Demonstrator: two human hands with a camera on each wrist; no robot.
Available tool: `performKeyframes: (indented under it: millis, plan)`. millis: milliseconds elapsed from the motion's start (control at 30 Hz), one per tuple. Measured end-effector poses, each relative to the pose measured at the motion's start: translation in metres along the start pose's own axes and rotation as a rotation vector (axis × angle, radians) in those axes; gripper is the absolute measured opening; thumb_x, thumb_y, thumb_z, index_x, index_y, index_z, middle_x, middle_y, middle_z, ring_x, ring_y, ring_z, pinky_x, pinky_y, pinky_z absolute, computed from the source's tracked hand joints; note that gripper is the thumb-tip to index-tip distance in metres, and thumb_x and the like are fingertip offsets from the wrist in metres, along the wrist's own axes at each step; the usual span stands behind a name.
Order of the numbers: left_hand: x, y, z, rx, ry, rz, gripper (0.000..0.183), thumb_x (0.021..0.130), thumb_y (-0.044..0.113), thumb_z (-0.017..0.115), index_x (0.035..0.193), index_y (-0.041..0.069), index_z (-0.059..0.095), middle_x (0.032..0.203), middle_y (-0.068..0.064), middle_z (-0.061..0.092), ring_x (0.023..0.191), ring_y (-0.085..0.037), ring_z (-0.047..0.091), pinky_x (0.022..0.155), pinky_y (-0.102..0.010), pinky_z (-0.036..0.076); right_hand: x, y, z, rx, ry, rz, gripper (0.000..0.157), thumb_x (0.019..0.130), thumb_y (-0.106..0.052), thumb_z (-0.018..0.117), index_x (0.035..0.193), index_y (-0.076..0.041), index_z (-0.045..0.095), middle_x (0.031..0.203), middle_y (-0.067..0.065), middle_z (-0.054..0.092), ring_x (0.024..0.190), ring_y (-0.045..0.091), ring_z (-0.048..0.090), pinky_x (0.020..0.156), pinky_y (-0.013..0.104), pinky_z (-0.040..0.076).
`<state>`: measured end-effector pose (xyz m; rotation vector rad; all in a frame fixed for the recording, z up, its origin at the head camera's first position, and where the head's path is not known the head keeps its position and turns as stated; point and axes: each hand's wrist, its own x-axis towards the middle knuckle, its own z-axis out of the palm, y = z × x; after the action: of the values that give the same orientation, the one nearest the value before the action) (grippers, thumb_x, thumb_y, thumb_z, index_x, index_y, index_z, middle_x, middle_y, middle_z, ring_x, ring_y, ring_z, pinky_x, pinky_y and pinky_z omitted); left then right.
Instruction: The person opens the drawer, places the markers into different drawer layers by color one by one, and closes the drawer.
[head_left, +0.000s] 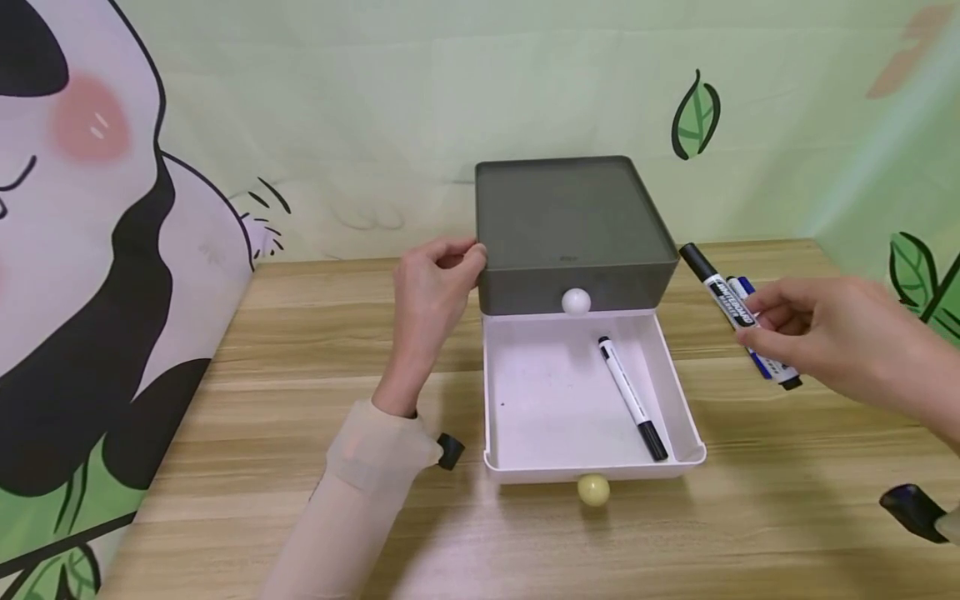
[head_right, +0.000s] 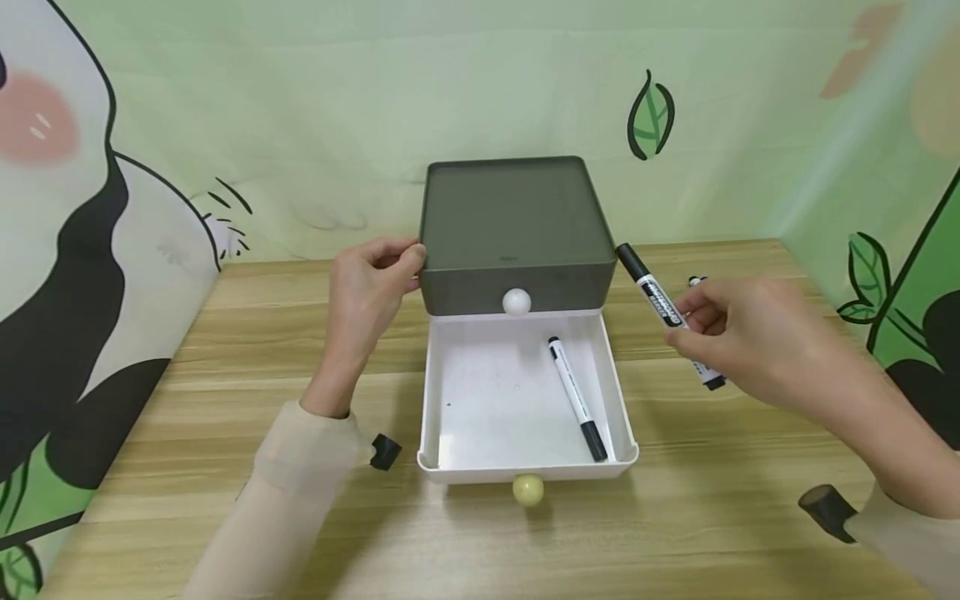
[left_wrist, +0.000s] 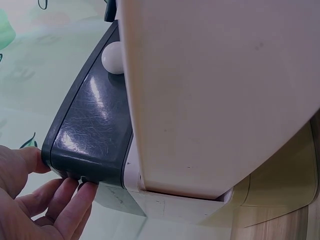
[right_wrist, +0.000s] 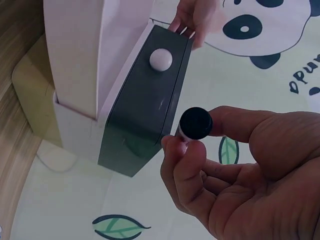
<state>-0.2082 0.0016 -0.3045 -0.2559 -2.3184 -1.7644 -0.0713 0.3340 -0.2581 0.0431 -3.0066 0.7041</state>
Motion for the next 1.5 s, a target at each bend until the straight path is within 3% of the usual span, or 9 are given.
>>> performKeyframes:
  millis: [200,633,1033,1333,1500]
  plan:
    - [0.000,0.000,0.000,-0.007,-0.004,-0.008,0.022,0.094,0.020,0.072,0.108,0.005,0.081,0.091,-0.006,0.076,0.073,-0.016,0.073,0.069,-0.027,0.058,-0.007,-0.009,0.009,0.003,-0.009,-0.062,0.031,0.091,-0.016,0.081,0.109,0.006,0.071,0.084,-0.001,0.069,0.071,0.012,0.061,0.055,0.023,0.050]
    - [0.000,0.000,0.000,-0.019,-0.006,-0.005,0.022,0.095,0.019,0.072,0.108,0.005,0.081,0.092,-0.006,0.076,0.074,-0.017,0.073,0.070,-0.028,0.059,-0.011,-0.023,0.035,0.012,-0.130,-0.170,0.035,0.088,-0.014,0.082,0.113,0.008,0.072,0.082,-0.007,0.066,0.072,0.009,0.058,0.058,0.024,0.051]
    - [0.000,-0.001,0.000,-0.029,-0.009,-0.016,0.022,0.095,0.020,0.072,0.108,0.005,0.081,0.092,-0.006,0.076,0.074,-0.018,0.073,0.070,-0.028,0.059,0.000,-0.035,0.056,0.063,-0.231,-0.175,0.036,0.088,-0.015,0.082,0.113,0.008,0.071,0.079,-0.006,0.064,0.069,0.010,0.056,0.057,0.025,0.050]
    - [0.000,0.000,0.001,-0.022,-0.003,-0.014,0.022,0.094,0.020,0.072,0.107,0.005,0.081,0.091,-0.006,0.076,0.073,-0.017,0.074,0.070,-0.028,0.059,0.001,-0.040,0.060,0.127,-0.243,-0.116,0.043,0.095,-0.022,0.076,0.123,0.009,0.066,0.079,-0.002,0.065,0.049,0.013,0.058,0.050,0.027,0.050]
    - [0.000,0.000,0.000,-0.028,-0.003,-0.017,0.022,0.094,0.020,0.072,0.108,0.005,0.081,0.092,-0.006,0.076,0.074,-0.017,0.074,0.071,-0.028,0.059,0.002,-0.037,0.058,0.111,-0.209,-0.118,0.037,0.096,-0.020,0.075,0.120,0.007,0.069,0.081,-0.001,0.067,0.054,0.012,0.058,0.053,0.027,0.050]
